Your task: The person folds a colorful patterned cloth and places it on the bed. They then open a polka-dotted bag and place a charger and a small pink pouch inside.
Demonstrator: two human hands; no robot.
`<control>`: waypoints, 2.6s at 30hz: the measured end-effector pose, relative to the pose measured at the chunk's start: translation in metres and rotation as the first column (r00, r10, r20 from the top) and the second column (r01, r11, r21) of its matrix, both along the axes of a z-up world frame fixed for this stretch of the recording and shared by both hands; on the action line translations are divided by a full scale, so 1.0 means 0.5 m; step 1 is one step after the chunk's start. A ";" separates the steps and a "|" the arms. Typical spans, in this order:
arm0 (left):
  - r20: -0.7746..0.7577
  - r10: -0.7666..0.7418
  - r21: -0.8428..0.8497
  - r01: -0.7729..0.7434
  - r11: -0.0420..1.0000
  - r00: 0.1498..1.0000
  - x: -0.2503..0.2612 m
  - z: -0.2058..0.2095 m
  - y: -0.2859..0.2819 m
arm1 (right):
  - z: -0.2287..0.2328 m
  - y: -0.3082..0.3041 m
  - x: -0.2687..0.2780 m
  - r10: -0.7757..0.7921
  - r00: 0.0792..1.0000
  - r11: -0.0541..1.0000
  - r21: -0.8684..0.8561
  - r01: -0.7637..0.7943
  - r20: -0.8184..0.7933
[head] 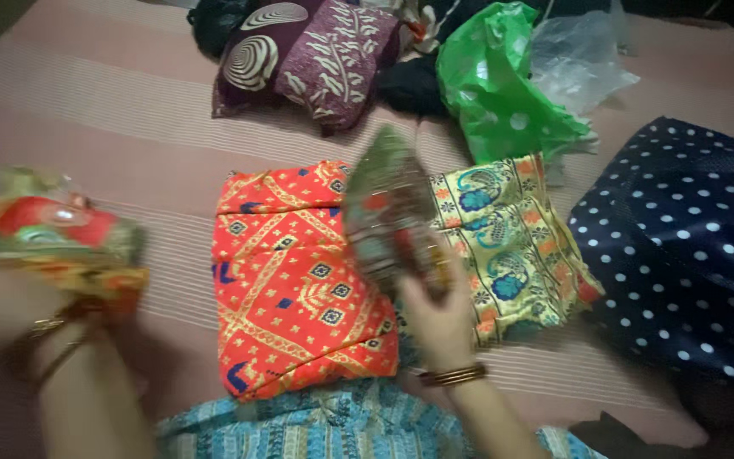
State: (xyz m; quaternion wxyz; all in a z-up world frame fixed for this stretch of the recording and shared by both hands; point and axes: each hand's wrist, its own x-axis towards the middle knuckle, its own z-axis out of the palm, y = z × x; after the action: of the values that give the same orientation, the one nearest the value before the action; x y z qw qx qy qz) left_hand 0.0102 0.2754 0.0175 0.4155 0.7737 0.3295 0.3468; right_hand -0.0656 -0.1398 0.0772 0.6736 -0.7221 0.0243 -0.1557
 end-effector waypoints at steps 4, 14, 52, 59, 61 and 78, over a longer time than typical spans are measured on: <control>0.021 -0.354 0.350 0.324 0.879 0.935 0.009 -0.095 -0.018 | -0.033 0.135 0.010 0.370 0.925 0.798 -0.539 -0.270 0.084; 0.403 -0.418 0.189 0.372 0.909 0.814 -0.093 0.018 -0.388 | -0.191 0.073 0.063 0.190 0.934 0.899 -0.330 -0.290 -0.303; -0.587 0.139 0.740 0.459 0.491 0.797 -0.073 0.170 -0.213 | -0.327 0.158 0.047 0.449 0.821 0.707 -0.421 -0.568 -0.353; -0.832 -0.003 0.461 0.695 0.552 0.554 -0.108 0.059 -0.343 | -0.300 0.204 0.031 0.376 0.793 0.335 -0.727 -0.599 -0.481; -0.805 0.096 0.549 0.675 0.493 0.585 -0.112 0.042 -0.338 | -0.305 0.207 0.036 0.405 0.819 0.469 -0.677 -0.568 -0.406; -0.688 -0.226 0.390 0.615 0.686 0.689 -0.105 0.022 -0.177 | -0.345 0.370 0.144 0.591 0.589 0.782 0.572 -0.249 -0.551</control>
State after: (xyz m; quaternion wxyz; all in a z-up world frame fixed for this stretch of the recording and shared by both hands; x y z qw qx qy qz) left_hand -0.0425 0.1870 0.0283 0.0991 0.9863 0.1167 0.0616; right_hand 0.0064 0.0451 -0.0954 0.7711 -0.5380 0.1377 0.3114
